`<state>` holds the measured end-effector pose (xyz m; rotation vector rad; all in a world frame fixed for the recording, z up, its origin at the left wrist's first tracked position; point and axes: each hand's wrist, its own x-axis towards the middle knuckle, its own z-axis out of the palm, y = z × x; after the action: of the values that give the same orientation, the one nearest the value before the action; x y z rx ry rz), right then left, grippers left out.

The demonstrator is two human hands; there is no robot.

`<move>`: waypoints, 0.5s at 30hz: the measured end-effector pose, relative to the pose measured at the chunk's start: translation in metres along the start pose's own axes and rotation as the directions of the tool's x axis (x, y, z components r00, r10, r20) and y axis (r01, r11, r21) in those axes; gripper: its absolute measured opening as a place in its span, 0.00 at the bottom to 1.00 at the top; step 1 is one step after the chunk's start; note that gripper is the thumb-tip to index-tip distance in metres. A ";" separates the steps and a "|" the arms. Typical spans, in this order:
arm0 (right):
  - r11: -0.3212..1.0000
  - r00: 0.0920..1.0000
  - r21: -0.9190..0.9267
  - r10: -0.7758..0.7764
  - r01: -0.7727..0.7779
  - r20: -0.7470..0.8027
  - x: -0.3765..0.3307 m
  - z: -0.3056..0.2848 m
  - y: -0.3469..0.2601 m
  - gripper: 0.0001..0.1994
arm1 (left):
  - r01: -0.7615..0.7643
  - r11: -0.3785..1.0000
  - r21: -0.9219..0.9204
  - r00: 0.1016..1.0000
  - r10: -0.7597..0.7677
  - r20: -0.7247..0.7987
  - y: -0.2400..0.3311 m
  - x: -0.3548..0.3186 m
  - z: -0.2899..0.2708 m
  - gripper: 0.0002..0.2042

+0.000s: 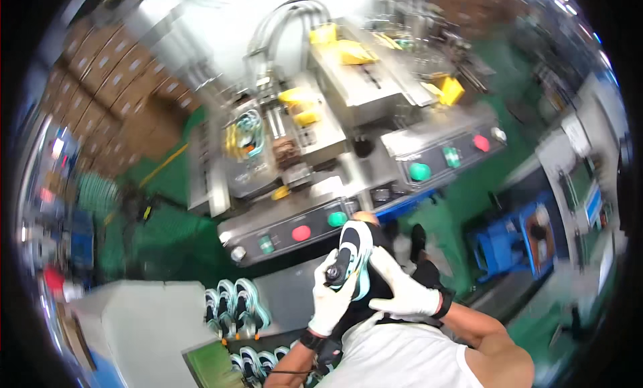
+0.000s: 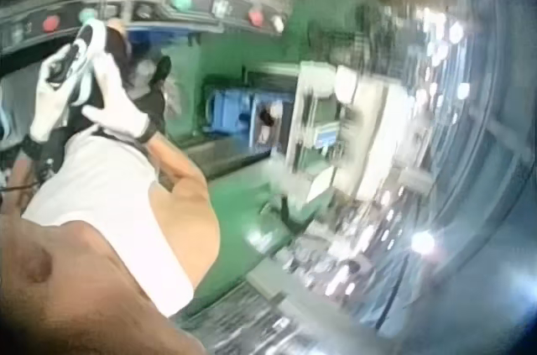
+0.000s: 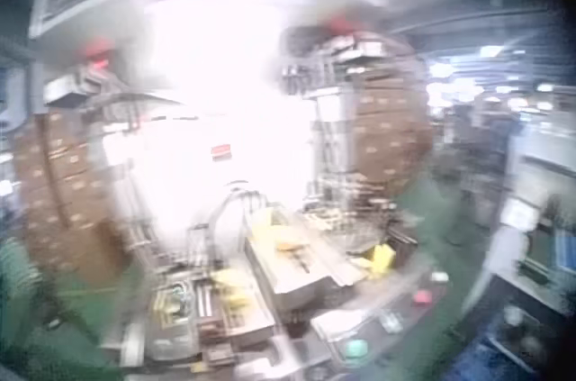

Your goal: Operating a specialized machine to process sneakers in a manufacturing line.

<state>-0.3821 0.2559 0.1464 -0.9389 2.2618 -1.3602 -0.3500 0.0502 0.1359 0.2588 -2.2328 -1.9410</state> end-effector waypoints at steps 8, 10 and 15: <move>0.971 0.143 -0.084 -0.053 -0.224 -0.988 -0.101 -0.086 0.042 0.44 | -0.370 0.854 -0.365 0.526 0.517 0.675 0.094 0.015 0.205 0.29; 0.994 -0.126 -0.020 -0.034 -0.108 -0.992 -0.144 -0.134 0.069 0.39 | -0.403 0.785 -0.470 0.264 0.592 0.762 0.108 0.003 0.230 0.31; 1.000 -0.349 -0.021 -0.014 0.017 -0.937 -0.275 -0.347 0.161 0.28 | -0.448 0.816 -0.364 0.322 0.527 0.786 0.089 0.012 0.228 0.27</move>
<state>-0.4452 0.7226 0.1611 1.0175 3.0871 -2.8719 -0.4186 0.2780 0.1930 -1.6274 -2.1952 -1.9413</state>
